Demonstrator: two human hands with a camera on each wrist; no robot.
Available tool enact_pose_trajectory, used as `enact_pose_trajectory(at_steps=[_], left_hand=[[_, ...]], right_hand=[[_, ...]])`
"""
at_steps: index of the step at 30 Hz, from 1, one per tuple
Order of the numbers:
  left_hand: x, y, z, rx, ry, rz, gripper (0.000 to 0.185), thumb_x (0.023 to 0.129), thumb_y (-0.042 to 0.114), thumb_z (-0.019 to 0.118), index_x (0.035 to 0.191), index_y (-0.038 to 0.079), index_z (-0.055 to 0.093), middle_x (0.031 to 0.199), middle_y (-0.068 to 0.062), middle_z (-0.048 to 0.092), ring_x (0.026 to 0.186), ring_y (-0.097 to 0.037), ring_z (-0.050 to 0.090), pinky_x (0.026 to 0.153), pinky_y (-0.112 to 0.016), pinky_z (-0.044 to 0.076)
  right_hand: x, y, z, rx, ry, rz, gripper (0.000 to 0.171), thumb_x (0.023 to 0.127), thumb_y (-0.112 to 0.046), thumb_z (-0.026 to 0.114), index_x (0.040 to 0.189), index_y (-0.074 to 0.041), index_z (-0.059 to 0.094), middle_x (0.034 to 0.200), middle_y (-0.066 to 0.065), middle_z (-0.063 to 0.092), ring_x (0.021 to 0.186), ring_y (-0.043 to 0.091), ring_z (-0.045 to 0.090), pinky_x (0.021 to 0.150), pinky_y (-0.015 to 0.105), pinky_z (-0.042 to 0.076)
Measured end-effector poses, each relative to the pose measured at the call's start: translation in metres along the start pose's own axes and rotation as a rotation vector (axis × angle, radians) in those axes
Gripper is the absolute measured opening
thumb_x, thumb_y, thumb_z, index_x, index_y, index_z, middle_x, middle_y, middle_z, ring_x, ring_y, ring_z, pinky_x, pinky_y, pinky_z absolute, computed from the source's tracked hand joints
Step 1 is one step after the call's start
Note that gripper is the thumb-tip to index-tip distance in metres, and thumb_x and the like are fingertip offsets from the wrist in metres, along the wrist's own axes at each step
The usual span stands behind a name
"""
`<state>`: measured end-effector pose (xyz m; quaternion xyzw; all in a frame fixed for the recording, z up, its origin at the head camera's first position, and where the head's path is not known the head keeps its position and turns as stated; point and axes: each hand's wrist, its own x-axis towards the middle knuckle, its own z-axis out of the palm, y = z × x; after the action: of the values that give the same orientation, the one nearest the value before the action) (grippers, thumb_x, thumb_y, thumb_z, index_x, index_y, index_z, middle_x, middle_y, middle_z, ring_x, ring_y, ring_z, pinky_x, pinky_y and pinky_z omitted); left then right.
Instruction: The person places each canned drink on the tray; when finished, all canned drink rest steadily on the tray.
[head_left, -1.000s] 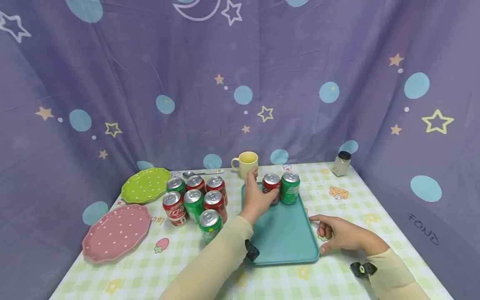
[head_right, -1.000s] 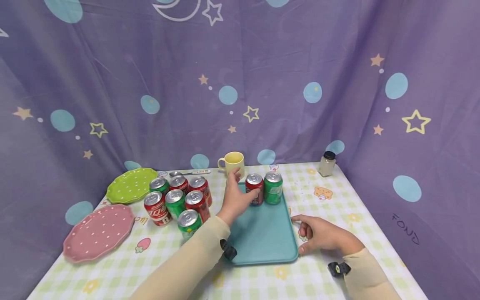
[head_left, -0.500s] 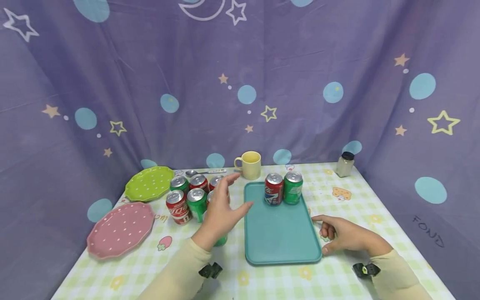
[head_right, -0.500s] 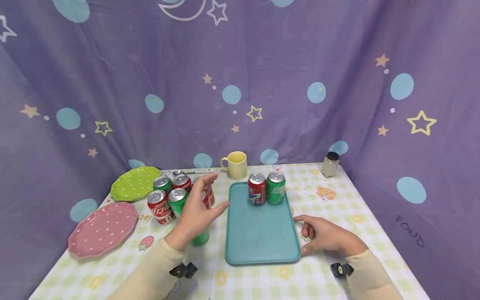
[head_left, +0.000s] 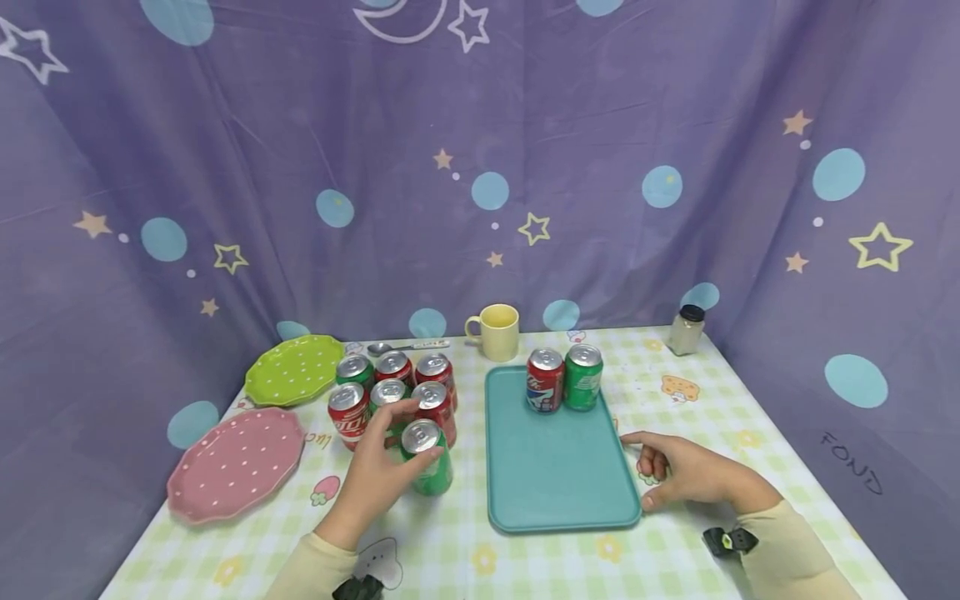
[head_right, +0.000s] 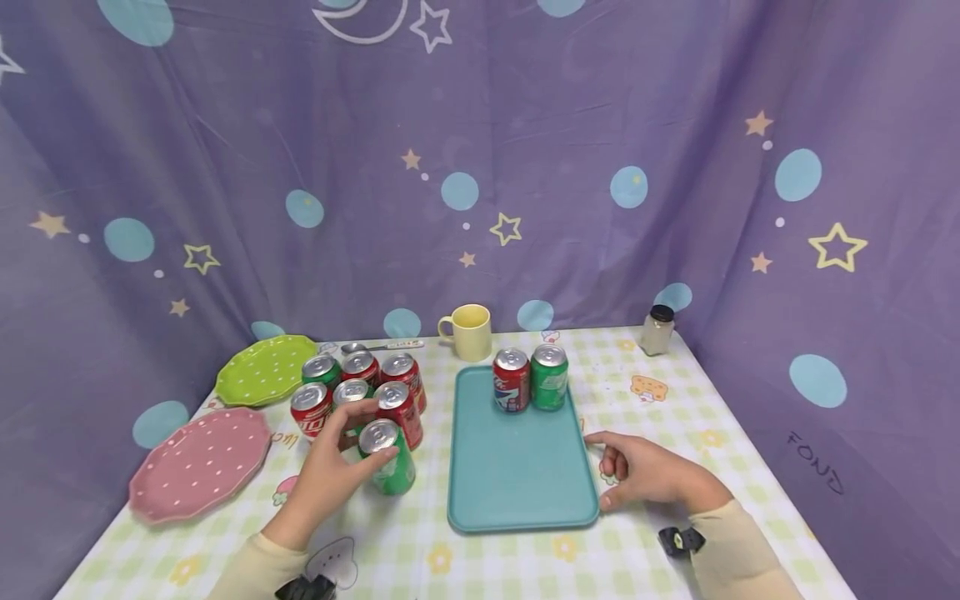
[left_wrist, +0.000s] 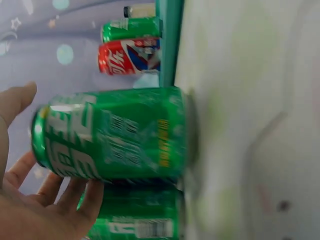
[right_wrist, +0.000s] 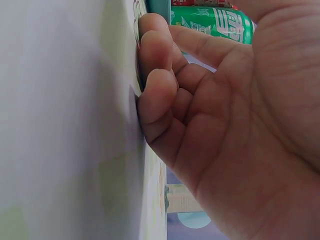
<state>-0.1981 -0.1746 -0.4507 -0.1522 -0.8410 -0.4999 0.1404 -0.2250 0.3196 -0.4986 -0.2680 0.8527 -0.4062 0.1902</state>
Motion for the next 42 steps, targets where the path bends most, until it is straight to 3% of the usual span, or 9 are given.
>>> enact_pose_trajectory(at_steps=[6,19,42], left_hand=[[-0.006,-0.014,-0.002,-0.042,-0.038,-0.066,0.074,0.081,0.028,0.094,0.143,0.022,0.054,0.138,-0.002,0.061,0.126,-0.021,0.058,0.101,-0.05,0.052],[-0.011,-0.032,0.001,-0.038,-0.134,-0.169,0.085,0.075,0.025,0.098,0.145,0.027,0.049,0.134,0.0,0.061,0.126,-0.023,0.058,0.101,-0.045,0.053],[-0.011,-0.032,0.005,-0.053,-0.127,-0.131,0.08,0.077,0.02,0.096,0.142,0.03,0.051,0.132,0.003,0.063,0.123,-0.019,0.06,0.099,-0.045,0.054]], right_hand=[[0.001,0.001,0.001,-0.002,0.0,0.002,0.097,0.08,-0.027,0.093,0.155,0.004,0.04,0.1,0.01,0.059,0.082,0.02,0.055,0.07,0.03,0.049],[0.001,-0.006,0.002,0.057,-0.001,-0.013,0.096,0.081,-0.02,0.093,0.155,0.008,0.038,0.1,0.013,0.058,0.081,0.025,0.053,0.069,0.03,0.047],[0.0,-0.004,0.001,0.047,0.007,-0.012,0.095,0.08,-0.02,0.093,0.154,0.007,0.04,0.1,0.012,0.058,0.081,0.024,0.054,0.068,0.03,0.047]])
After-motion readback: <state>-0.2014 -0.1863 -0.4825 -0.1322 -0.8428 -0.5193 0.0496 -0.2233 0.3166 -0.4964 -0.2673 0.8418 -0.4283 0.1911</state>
